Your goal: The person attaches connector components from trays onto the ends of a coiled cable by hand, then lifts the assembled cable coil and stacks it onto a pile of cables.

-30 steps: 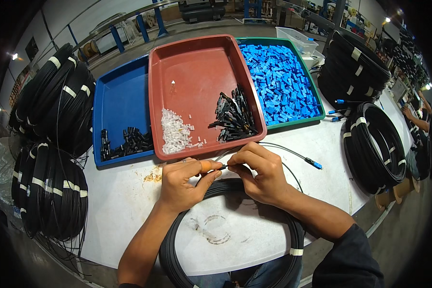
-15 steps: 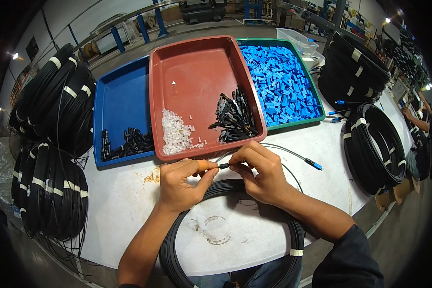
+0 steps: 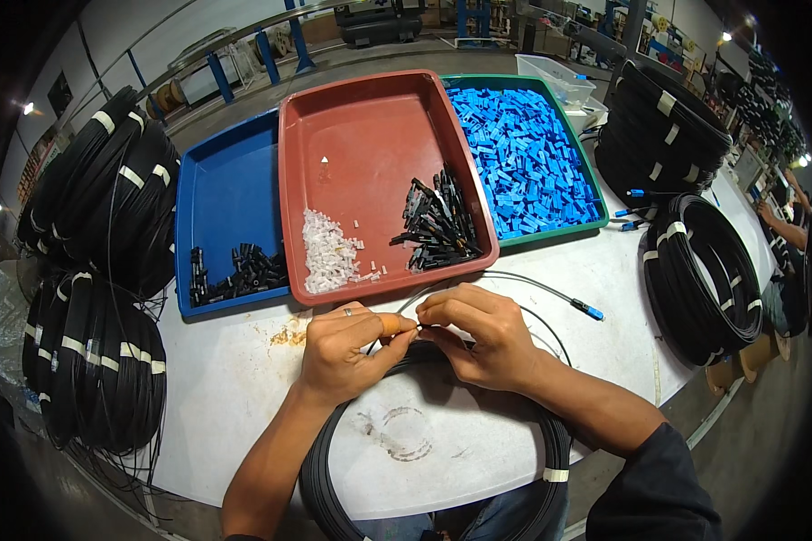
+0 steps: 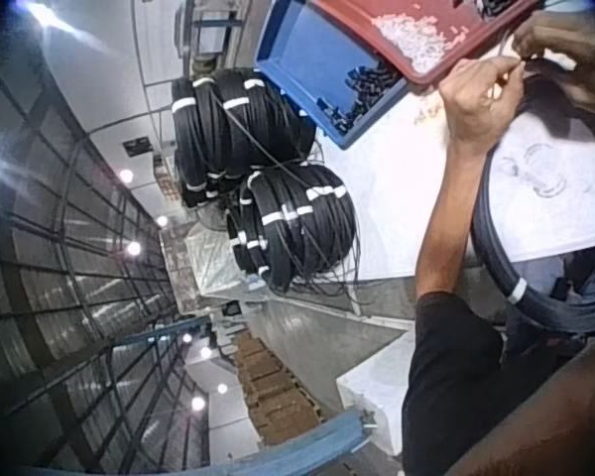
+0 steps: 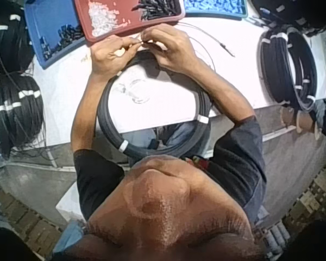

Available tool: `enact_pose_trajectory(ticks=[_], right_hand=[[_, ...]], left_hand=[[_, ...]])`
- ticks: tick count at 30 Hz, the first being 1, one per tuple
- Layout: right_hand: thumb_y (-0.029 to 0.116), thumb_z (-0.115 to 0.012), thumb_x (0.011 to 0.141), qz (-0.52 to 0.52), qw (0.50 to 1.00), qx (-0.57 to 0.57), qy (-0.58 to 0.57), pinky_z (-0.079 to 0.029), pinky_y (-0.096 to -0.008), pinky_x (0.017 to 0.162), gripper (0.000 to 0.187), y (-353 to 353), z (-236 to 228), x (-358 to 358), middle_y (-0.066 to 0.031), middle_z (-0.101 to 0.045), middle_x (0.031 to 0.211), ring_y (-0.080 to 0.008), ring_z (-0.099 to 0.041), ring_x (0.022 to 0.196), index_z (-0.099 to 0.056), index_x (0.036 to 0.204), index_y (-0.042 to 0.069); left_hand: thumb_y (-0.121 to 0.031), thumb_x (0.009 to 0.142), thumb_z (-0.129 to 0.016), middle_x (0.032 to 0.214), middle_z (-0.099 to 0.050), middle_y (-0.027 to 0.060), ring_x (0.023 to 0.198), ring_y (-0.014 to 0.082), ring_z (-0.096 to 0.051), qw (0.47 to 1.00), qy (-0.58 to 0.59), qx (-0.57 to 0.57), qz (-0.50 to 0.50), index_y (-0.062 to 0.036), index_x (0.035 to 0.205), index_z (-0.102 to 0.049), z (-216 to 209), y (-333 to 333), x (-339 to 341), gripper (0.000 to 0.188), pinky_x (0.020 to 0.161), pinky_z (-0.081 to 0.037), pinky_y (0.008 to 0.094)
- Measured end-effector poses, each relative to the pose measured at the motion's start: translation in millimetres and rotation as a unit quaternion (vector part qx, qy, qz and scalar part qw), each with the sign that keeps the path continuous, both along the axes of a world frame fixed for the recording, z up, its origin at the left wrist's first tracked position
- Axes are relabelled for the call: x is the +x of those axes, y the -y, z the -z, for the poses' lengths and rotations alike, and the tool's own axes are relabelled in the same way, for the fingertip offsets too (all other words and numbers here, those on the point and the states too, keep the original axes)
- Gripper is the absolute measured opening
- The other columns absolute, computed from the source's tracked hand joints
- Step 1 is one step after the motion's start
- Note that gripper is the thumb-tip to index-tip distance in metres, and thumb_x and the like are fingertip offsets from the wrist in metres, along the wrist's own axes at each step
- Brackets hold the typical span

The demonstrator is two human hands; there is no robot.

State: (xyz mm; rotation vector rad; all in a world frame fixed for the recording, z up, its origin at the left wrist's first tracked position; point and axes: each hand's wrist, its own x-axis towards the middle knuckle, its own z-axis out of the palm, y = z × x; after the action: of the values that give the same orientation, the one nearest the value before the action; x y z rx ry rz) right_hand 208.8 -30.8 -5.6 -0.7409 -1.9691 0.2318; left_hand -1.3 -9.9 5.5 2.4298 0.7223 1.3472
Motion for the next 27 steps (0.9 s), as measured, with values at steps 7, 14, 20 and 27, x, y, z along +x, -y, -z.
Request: enact_pose_trajectory(ticks=[7, 14, 20, 27], right_hand=[[-0.004, -0.075, 0.075, -0.002, 1.000, -0.032, 0.001, -0.057, -0.0381, 0.072, 0.024, 3.8, -3.7, -0.4, -0.0126, -0.068, 0.097, -0.0309, -0.069, 0.085, -0.065, 0.096, 0.002], [-0.004, -0.074, 0.076, -0.009, 0.999, -0.038, 0.005, -0.058, -0.0374, 0.071, 0.024, 5.0, -2.6, 1.6, -0.0130, -0.067, 0.097, -0.0307, -0.069, 0.083, -0.068, 0.099, 0.001], [-0.004, -0.077, 0.076, 0.003, 1.000, -0.024, 0.008, -0.060, -0.0333, 0.067, 0.027, 4.4, -2.1, 1.4, -0.0131, -0.069, 0.097, -0.0262, -0.072, 0.080, -0.073, 0.102, 0.001], [-0.002, -0.072, 0.078, -0.016, 0.999, -0.044, 0.012, -0.057, -0.0389, 0.071, 0.019, 3.5, -1.3, -1.0, -0.0136, -0.065, 0.093, -0.0317, -0.068, 0.081, -0.069, 0.097, 0.000]], left_hand=[[0.000, 0.076, -0.081, 0.070, -0.073, 0.0079, 0.060, 0.0185, -0.069, 1.000, -0.008, 0.001, 0.001, -0.0003, 0.084, -0.077, 0.2, -0.3, -1.5, 0.010, 0.062, -0.053, 0.0298], [0.000, 0.075, -0.081, 0.069, -0.072, 0.0075, 0.059, 0.0185, -0.069, 1.000, -0.010, 0.020, 0.006, -0.0009, 0.084, -0.076, -2.4, 1.0, 0.0, 0.010, 0.061, -0.052, 0.0299], [0.001, 0.074, -0.082, 0.069, -0.072, 0.0072, 0.059, 0.0179, -0.068, 1.000, -0.011, 0.016, -0.010, -0.0015, 0.084, -0.077, -2.4, 1.9, -1.0, 0.011, 0.059, -0.051, 0.0299], [-0.002, 0.077, -0.078, 0.080, -0.076, 0.0091, 0.066, 0.0196, -0.070, 1.000, 0.000, -0.003, -0.007, -0.0027, 0.089, -0.077, -0.8, -1.9, -6.2, 0.012, 0.063, -0.050, 0.0288]])
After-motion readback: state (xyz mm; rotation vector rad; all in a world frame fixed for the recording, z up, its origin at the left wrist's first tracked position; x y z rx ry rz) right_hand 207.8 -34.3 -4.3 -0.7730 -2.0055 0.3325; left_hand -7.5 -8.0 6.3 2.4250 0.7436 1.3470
